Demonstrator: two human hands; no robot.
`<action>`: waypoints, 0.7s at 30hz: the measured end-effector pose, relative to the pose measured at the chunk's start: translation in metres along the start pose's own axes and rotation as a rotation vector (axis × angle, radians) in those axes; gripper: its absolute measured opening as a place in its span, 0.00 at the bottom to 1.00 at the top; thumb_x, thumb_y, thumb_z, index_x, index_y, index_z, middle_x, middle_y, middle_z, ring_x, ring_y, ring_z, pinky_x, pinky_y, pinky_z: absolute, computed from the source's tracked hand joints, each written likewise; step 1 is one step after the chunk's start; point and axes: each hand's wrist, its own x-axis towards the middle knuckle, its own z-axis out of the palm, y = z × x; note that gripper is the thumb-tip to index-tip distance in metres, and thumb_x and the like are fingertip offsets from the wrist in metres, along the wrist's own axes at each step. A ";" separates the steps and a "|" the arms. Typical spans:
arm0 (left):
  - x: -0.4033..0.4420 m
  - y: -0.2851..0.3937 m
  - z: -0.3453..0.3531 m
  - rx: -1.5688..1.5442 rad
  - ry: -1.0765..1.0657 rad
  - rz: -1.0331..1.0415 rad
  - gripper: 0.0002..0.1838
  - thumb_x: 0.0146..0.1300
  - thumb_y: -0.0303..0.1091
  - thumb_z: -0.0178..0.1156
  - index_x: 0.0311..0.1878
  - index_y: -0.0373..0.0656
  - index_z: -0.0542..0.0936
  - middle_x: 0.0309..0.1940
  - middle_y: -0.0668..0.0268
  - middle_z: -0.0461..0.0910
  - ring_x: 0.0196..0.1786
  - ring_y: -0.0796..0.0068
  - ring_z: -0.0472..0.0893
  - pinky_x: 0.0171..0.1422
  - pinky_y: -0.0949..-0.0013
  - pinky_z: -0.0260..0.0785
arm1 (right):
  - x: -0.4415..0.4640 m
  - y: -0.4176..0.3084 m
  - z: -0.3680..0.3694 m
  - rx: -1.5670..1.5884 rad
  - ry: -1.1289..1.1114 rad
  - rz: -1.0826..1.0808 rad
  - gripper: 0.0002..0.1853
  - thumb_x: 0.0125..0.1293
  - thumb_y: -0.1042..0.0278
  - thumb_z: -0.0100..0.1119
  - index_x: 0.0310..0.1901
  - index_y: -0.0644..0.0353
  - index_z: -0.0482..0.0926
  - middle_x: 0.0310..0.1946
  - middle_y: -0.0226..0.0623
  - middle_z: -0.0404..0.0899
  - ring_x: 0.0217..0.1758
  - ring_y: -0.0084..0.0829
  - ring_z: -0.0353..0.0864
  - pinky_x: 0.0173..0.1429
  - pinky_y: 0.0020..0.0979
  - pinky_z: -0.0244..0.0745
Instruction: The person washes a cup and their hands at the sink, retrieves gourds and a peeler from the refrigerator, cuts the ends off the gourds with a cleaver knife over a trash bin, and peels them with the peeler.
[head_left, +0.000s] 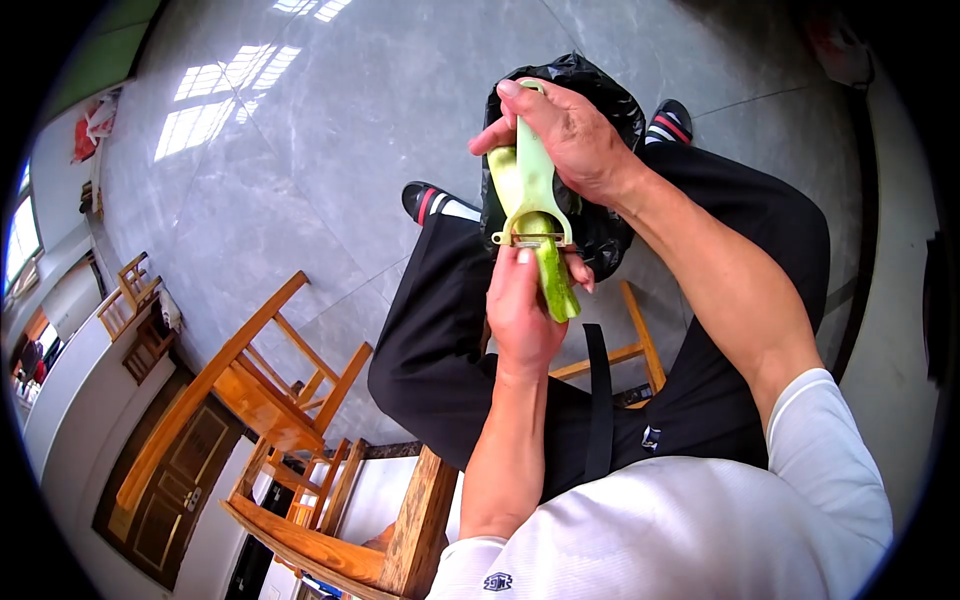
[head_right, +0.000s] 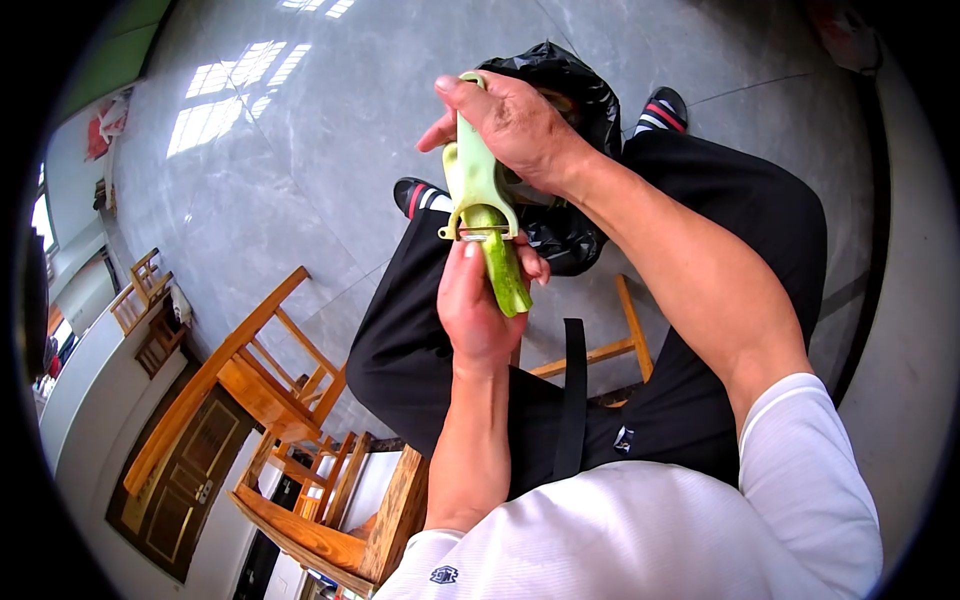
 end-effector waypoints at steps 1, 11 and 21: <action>-0.001 -0.001 -0.002 0.003 -0.027 -0.010 0.17 0.79 0.35 0.40 0.63 0.37 0.68 0.48 0.51 0.76 0.35 0.65 0.76 0.39 0.60 0.70 | 0.001 0.001 0.002 0.001 -0.002 -0.002 0.23 0.79 0.43 0.52 0.39 0.57 0.75 0.39 0.45 0.89 0.39 0.24 0.85 0.47 0.27 0.80; -0.006 -0.006 -0.003 -0.268 -0.137 -0.052 0.15 0.80 0.38 0.44 0.57 0.36 0.71 0.43 0.58 0.72 0.30 0.76 0.67 0.34 0.70 0.63 | -0.003 0.017 -0.008 0.074 -0.018 0.034 0.24 0.78 0.42 0.53 0.38 0.58 0.77 0.38 0.45 0.89 0.42 0.26 0.86 0.50 0.28 0.81; -0.007 0.000 0.000 -0.225 -0.129 -0.054 0.15 0.81 0.40 0.45 0.59 0.37 0.70 0.41 0.61 0.71 0.29 0.79 0.65 0.33 0.72 0.62 | 0.001 0.022 -0.015 0.153 0.026 0.022 0.23 0.77 0.43 0.54 0.40 0.60 0.76 0.39 0.48 0.88 0.36 0.28 0.87 0.42 0.29 0.83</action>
